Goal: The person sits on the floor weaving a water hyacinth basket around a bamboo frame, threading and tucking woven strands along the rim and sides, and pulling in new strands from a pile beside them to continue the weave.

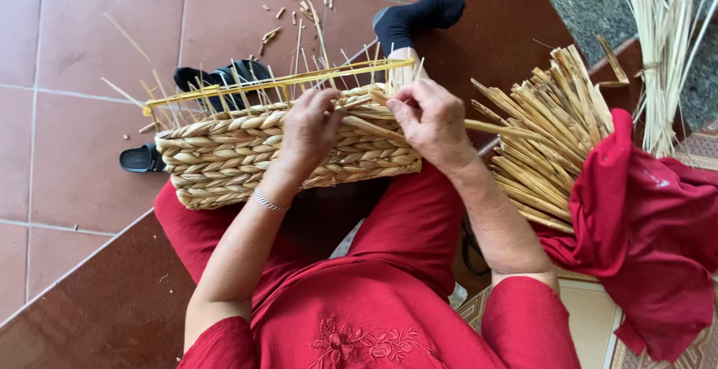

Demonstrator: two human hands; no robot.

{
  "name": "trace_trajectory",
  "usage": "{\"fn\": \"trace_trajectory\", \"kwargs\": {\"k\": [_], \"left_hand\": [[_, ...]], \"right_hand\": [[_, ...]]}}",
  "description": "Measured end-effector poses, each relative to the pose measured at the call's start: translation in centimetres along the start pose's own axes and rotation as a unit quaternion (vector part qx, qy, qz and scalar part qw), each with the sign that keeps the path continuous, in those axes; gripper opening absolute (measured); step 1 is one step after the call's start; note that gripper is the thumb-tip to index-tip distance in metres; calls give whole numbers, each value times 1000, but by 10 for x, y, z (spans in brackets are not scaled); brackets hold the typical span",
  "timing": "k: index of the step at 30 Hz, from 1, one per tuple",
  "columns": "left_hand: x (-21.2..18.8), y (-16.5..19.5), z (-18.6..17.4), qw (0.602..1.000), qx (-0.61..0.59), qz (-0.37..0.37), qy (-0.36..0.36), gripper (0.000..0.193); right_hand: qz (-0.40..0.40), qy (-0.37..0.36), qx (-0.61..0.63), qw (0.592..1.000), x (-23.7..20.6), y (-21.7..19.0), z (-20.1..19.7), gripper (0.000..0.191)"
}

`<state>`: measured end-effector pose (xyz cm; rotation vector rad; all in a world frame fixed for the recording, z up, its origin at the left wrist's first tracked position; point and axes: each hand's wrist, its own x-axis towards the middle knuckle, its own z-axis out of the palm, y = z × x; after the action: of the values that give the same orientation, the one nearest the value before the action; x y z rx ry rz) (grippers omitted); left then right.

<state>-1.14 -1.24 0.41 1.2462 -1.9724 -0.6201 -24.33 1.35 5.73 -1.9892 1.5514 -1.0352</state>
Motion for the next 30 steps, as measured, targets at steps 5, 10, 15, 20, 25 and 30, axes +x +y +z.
{"fn": "trace_trajectory", "kwargs": {"k": [5, 10, 15, 20, 25, 30], "left_hand": [[-10, -2, 0, 993, 48, 110, 19, 11], [-23, -1, 0, 982, 93, 163, 23, 14], [-27, 2, 0, 972, 116, 202, 41, 17], [-19, -7, 13, 989, 82, 122, -1, 18], [6, -20, 32, 999, 39, 4, -8, 18], [23, -17, 35, 996, 58, -62, -27, 36]], "right_hand": [[-54, 10, -56, 997, -1, -3, 35, 13], [-84, -9, -88, 993, 0, -2, 49, 17], [-113, -14, -140, 984, 7, 3, 58, 22], [-125, -10, -170, 977, 3, 12, 67, 22], [-125, -26, -112, 985, -3, 21, 50, 15], [-183, 10, -201, 962, -19, 14, 22, 28]]}}
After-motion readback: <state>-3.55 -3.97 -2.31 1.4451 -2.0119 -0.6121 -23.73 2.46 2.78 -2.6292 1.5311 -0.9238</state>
